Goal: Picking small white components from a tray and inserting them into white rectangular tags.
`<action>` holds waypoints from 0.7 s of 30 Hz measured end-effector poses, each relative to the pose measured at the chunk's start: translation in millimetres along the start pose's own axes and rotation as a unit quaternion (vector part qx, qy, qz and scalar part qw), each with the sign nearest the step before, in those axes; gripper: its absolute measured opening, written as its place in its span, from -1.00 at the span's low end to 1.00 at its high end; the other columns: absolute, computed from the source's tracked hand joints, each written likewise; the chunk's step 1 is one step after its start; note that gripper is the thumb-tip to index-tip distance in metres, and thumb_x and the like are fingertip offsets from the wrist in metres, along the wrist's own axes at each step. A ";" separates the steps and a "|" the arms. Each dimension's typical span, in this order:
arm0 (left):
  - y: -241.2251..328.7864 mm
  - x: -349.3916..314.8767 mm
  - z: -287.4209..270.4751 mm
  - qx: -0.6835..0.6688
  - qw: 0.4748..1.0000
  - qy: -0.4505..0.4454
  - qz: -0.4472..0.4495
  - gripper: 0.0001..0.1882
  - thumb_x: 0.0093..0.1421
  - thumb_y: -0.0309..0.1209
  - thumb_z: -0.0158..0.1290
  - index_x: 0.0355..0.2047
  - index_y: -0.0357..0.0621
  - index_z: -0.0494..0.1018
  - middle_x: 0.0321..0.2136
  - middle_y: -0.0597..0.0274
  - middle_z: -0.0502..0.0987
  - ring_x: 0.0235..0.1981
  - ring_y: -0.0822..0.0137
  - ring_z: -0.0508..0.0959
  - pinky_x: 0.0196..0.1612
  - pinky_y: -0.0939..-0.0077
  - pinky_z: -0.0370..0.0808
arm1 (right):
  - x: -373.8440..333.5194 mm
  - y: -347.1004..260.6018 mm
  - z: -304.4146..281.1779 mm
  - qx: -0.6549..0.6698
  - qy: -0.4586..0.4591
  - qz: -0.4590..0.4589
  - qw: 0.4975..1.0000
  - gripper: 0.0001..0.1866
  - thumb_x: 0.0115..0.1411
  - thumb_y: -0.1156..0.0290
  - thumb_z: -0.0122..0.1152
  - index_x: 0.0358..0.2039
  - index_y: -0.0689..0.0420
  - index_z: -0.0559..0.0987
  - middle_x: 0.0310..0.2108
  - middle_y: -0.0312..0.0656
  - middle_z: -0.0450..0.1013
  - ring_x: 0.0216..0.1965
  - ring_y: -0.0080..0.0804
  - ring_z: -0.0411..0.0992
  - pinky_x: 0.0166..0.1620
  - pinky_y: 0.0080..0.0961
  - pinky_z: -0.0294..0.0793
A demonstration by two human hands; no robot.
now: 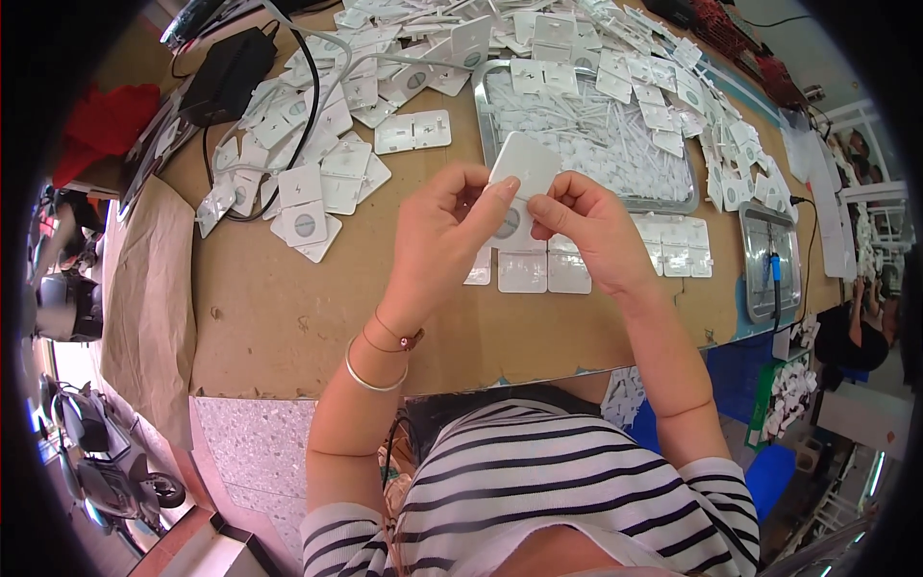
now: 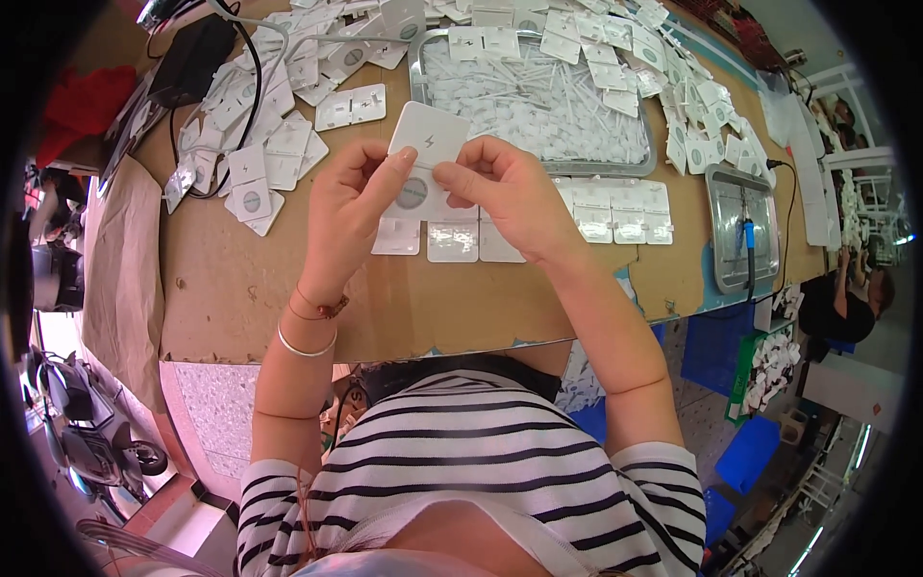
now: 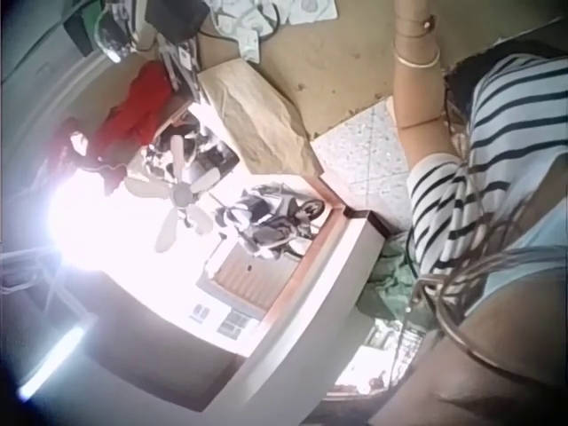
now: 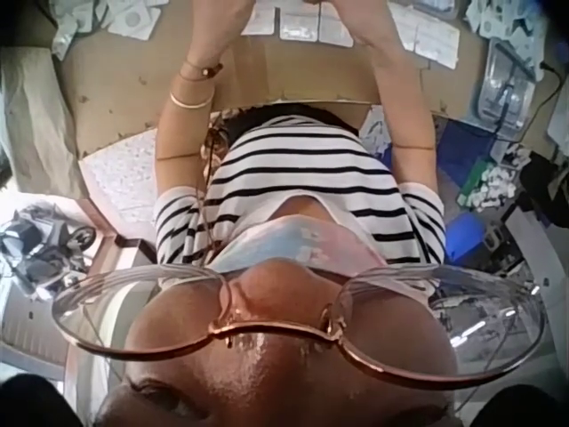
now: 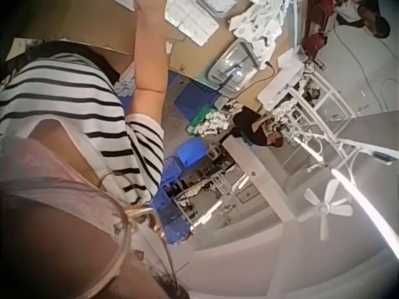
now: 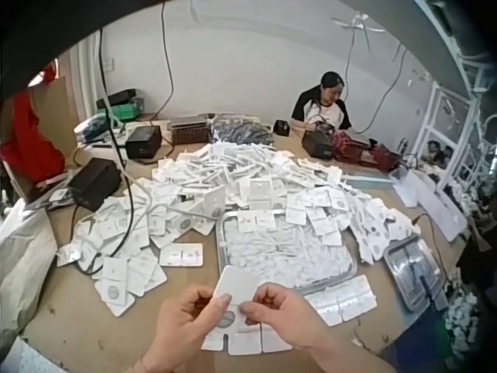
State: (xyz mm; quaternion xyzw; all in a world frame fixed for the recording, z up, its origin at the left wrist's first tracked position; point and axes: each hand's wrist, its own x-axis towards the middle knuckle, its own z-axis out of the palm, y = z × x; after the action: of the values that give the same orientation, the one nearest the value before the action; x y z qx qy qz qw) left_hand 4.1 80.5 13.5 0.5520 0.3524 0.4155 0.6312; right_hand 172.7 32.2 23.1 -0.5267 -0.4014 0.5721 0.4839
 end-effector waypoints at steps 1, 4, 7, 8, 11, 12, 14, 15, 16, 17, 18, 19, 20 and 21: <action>0.3 0.0 -1.5 -0.009 1.000 -0.006 -0.005 -0.77 0.17 -0.33 0.10 -0.33 -0.29 0.46 -0.49 0.34 0.49 -0.46 0.60 0.41 -0.38 0.70 0.36 | -0.4 0.4 0.4 -0.004 0.003 -0.012 1.000 -0.84 0.18 0.37 0.17 -0.45 0.14 0.42 -0.48 -0.34 0.42 -0.42 -0.62 0.38 -0.27 -0.68 0.35; -0.3 0.4 -3.4 -0.050 0.999 -0.009 -0.010 -0.77 0.18 -0.34 0.09 -0.32 -0.29 0.47 -0.47 0.34 0.50 -0.44 0.59 0.43 -0.36 0.70 0.37 | -2.3 -3.1 2.6 0.000 -0.008 -0.018 1.000 -0.85 0.20 0.38 0.14 -0.44 0.15 0.42 -0.47 -0.34 0.42 -0.41 -0.62 0.38 -0.27 -0.67 0.35; 1.6 -0.3 -4.0 -0.114 0.993 -0.012 -0.012 -0.78 0.19 -0.35 0.08 -0.31 -0.30 0.47 -0.46 0.33 0.50 -0.43 0.58 0.44 -0.34 0.69 0.38 | -2.3 -4.9 2.1 -0.015 -0.015 -0.028 0.999 -0.82 0.18 0.36 0.17 -0.35 0.21 0.44 -0.40 -0.33 0.42 -0.37 -0.64 0.36 -0.26 -0.68 0.40; 1.9 -0.4 -4.0 -0.148 0.989 -0.017 -0.015 -0.78 0.20 -0.35 0.07 -0.31 -0.31 0.47 -0.45 0.33 0.51 -0.42 0.57 0.45 -0.33 0.68 0.38 | -3.3 -7.3 2.7 -0.016 -0.016 -0.027 0.999 -0.82 0.18 0.36 0.17 -0.35 0.21 0.44 -0.40 -0.33 0.42 -0.37 -0.64 0.36 -0.26 -0.68 0.40; -0.6 1.1 -6.6 -0.129 0.991 -0.025 -0.028 -0.78 0.20 -0.35 0.07 -0.29 -0.30 0.46 -0.43 0.32 0.51 -0.41 0.57 0.45 -0.34 0.68 0.38 | -6.0 -10.0 4.2 -0.024 -0.004 -0.038 0.999 -0.87 0.20 0.39 0.13 -0.39 0.17 0.43 -0.45 -0.34 0.41 -0.41 -0.63 0.37 -0.26 -0.68 0.37; -1.1 0.5 -6.3 -0.129 0.991 -0.025 -0.028 -0.78 0.20 -0.35 0.07 -0.29 -0.30 0.46 -0.43 0.32 0.51 -0.41 0.57 0.45 -0.34 0.68 0.38 | -5.7 -7.7 4.3 -0.034 0.011 -0.049 0.998 -0.87 0.20 0.39 0.13 -0.38 0.17 0.43 -0.44 -0.34 0.41 -0.41 -0.64 0.37 -0.27 -0.68 0.37; -2.4 -1.0 -4.8 -0.074 0.997 -0.016 -0.007 -0.77 0.21 -0.34 0.07 -0.27 -0.30 0.45 -0.41 0.31 0.51 -0.41 0.58 0.44 -0.37 0.69 0.38 | -5.3 -3.3 4.3 -0.043 0.030 -0.060 0.997 -0.87 0.20 0.39 0.13 -0.38 0.18 0.43 -0.44 -0.35 0.41 -0.41 -0.65 0.36 -0.27 -0.69 0.37; -4.4 -0.8 -2.4 -0.074 0.997 -0.017 -0.008 -0.77 0.21 -0.34 0.07 -0.27 -0.30 0.45 -0.41 0.31 0.51 -0.41 0.58 0.44 -0.37 0.69 0.38 | -5.0 -1.3 4.4 -0.062 0.047 -0.069 0.995 -0.83 0.18 0.38 0.16 -0.38 0.20 0.43 -0.45 -0.33 0.42 -0.42 -0.66 0.36 -0.30 -0.69 0.37; -6.9 -1.2 0.7 -0.036 0.999 -0.009 0.008 -0.76 0.21 -0.34 0.07 -0.26 -0.30 0.45 -0.42 0.32 0.50 -0.42 0.58 0.43 -0.38 0.70 0.38 | -4.6 -0.5 5.1 -0.079 0.061 -0.078 0.992 -0.80 0.16 0.36 0.20 -0.38 0.23 0.44 -0.45 -0.32 0.44 -0.43 -0.67 0.35 -0.33 -0.69 0.37; -7.9 -1.4 2.2 0.003 1.000 -0.001 0.024 -0.76 0.21 -0.34 0.07 -0.26 -0.30 0.44 -0.43 0.32 0.50 -0.42 0.59 0.42 -0.40 0.70 0.38 | -4.8 -1.3 6.3 -0.079 0.060 -0.079 0.992 -0.80 0.16 0.36 0.20 -0.38 0.23 0.44 -0.45 -0.32 0.44 -0.43 -0.67 0.35 -0.33 -0.69 0.37; -7.0 -1.3 1.5 0.004 1.000 0.000 0.025 -0.76 0.21 -0.34 0.07 -0.26 -0.30 0.44 -0.43 0.32 0.50 -0.42 0.59 0.42 -0.40 0.70 0.38 | -5.3 -3.0 7.8 -0.115 0.073 -0.091 0.986 -0.80 0.17 0.36 0.19 -0.39 0.24 0.46 -0.46 -0.31 0.44 -0.44 -0.68 0.35 -0.34 -0.69 0.37; -6.9 0.3 0.6 -0.011 1.000 0.006 0.012 -0.76 0.21 -0.34 0.06 -0.26 -0.30 0.44 -0.44 0.33 0.49 -0.43 0.59 0.42 -0.39 0.70 0.38 | -4.8 -4.3 8.3 -0.152 0.088 -0.104 0.979 -0.80 0.17 0.35 0.18 -0.39 0.25 0.48 -0.46 -0.30 0.45 -0.45 -0.68 0.35 -0.35 -0.69 0.37; -6.4 2.0 -0.6 -0.026 1.000 0.012 0.000 -0.76 0.22 -0.34 0.05 -0.27 -0.31 0.44 -0.44 0.34 0.49 -0.44 0.60 0.41 -0.37 0.70 0.37 | 0.2 -7.1 6.5 -0.152 0.088 -0.105 0.979 -0.80 0.17 0.35 0.18 -0.39 0.25 0.48 -0.46 -0.30 0.45 -0.45 -0.68 0.35 -0.35 -0.69 0.37; -4.6 3.7 -2.1 -0.026 1.000 0.012 0.002 -0.76 0.22 -0.34 0.05 -0.27 -0.31 0.44 -0.44 0.34 0.49 -0.44 0.60 0.41 -0.37 0.70 0.37 | 11.1 -11.3 2.4 -0.142 0.044 -0.066 0.987 -0.80 0.18 0.35 0.17 -0.36 0.24 0.49 -0.46 -0.32 0.44 -0.44 -0.67 0.36 -0.36 -0.68 0.37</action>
State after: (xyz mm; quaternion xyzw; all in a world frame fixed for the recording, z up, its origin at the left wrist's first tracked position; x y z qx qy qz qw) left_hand 4.3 84.4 8.8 0.5310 0.3484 0.4322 0.6402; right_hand 172.0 45.5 32.0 -0.5874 -0.4903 0.4525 0.4580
